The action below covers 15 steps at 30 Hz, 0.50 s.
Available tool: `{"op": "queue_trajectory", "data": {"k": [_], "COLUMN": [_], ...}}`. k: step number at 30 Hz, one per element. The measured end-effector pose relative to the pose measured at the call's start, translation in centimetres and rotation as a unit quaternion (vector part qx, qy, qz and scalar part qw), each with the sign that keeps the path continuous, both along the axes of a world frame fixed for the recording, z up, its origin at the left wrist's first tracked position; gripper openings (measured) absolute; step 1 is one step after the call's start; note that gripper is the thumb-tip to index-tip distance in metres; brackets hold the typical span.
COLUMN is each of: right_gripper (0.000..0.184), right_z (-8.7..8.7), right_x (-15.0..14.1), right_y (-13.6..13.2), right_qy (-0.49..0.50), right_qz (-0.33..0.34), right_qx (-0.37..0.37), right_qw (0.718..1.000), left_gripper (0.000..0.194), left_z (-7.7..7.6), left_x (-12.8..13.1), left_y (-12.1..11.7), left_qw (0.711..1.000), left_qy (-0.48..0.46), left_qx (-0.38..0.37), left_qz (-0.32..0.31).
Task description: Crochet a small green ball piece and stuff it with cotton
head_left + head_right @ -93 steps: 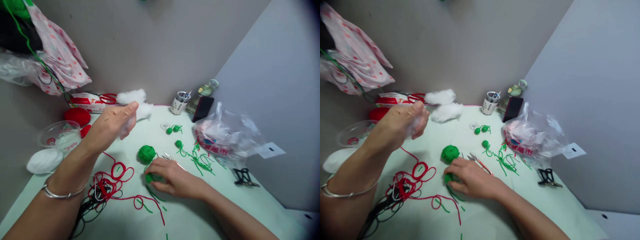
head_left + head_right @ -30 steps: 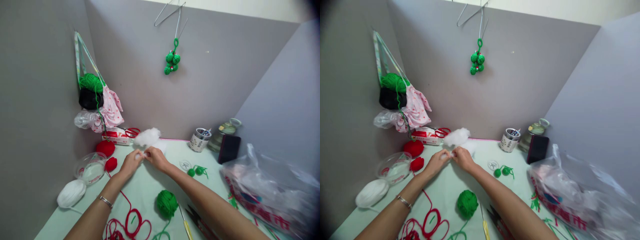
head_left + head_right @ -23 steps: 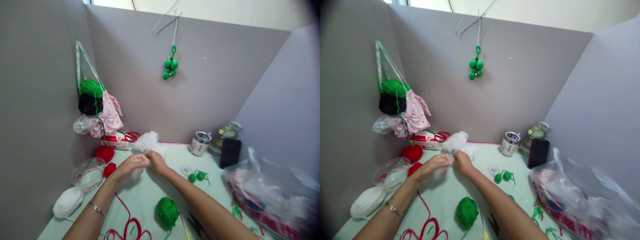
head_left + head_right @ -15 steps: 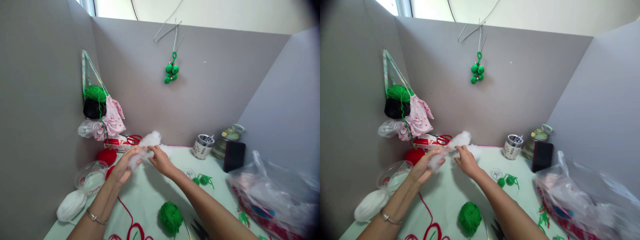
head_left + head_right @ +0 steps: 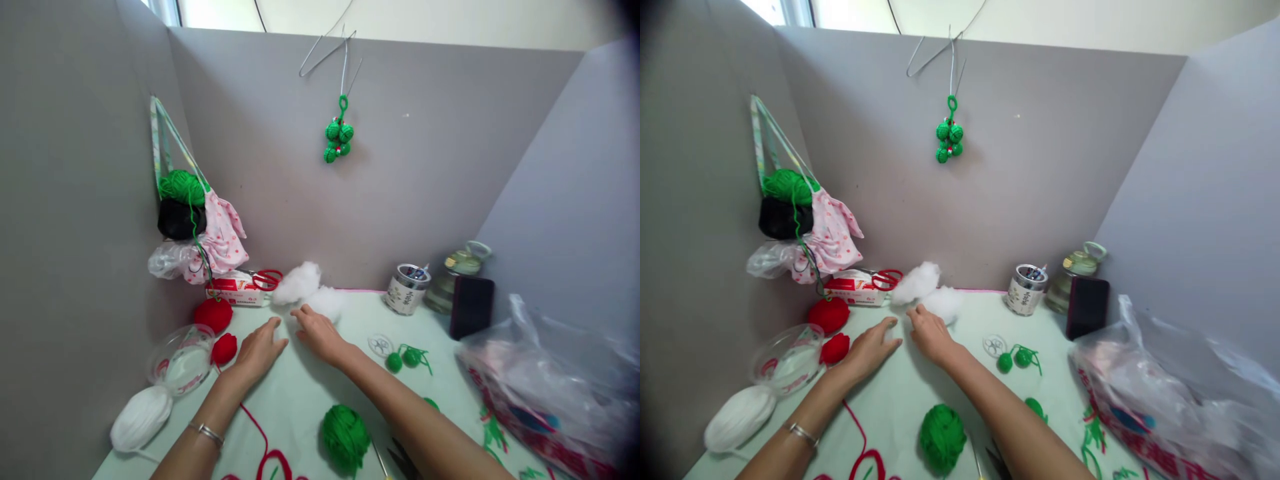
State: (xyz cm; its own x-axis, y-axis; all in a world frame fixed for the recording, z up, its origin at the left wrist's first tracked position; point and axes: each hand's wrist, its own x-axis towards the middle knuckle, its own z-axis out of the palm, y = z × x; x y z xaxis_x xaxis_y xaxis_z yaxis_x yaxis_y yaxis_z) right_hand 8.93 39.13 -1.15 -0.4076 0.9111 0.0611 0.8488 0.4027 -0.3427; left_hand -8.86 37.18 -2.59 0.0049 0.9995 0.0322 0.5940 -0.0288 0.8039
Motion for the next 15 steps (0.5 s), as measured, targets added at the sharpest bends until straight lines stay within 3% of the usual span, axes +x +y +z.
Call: {"op": "queue_trajectory", "data": {"k": [2,6,10,12,15], "right_gripper": [0.048,0.047,0.022,0.014,0.016], "right_z": [-0.4,-1.1,-1.7,-1.9,-1.8], "right_x": [-0.2,-0.3,-0.5,-0.7,-1.1], "right_y": [0.2,0.7,0.9,0.9,0.7], "right_qy": [-0.006,-0.010,-0.006,0.011,0.059], "right_qz": [0.003,0.006,-0.008,-0.012,-0.015], "right_qx": [-0.006,-0.010,-0.004,0.000,0.009], "right_qw": [1.000,1.000,1.000,1.000,0.998], "left_gripper": [0.011,0.020,0.036,0.029,0.021], "left_z": [-0.8,-1.5,-2.0,-2.4,-2.7], "left_x": [0.0,0.0,0.0,0.1,0.5], "left_y": [0.0,0.4,0.8,0.9,0.9], "left_qw": [0.999,0.997,0.996,0.996,0.996], "left_qy": [0.041,0.074,0.071,0.061,0.036], "left_qx": [0.007,0.028,0.045,0.055,0.073], "left_qz": [-0.017,-0.021,-0.015,-0.029,-0.035]}}
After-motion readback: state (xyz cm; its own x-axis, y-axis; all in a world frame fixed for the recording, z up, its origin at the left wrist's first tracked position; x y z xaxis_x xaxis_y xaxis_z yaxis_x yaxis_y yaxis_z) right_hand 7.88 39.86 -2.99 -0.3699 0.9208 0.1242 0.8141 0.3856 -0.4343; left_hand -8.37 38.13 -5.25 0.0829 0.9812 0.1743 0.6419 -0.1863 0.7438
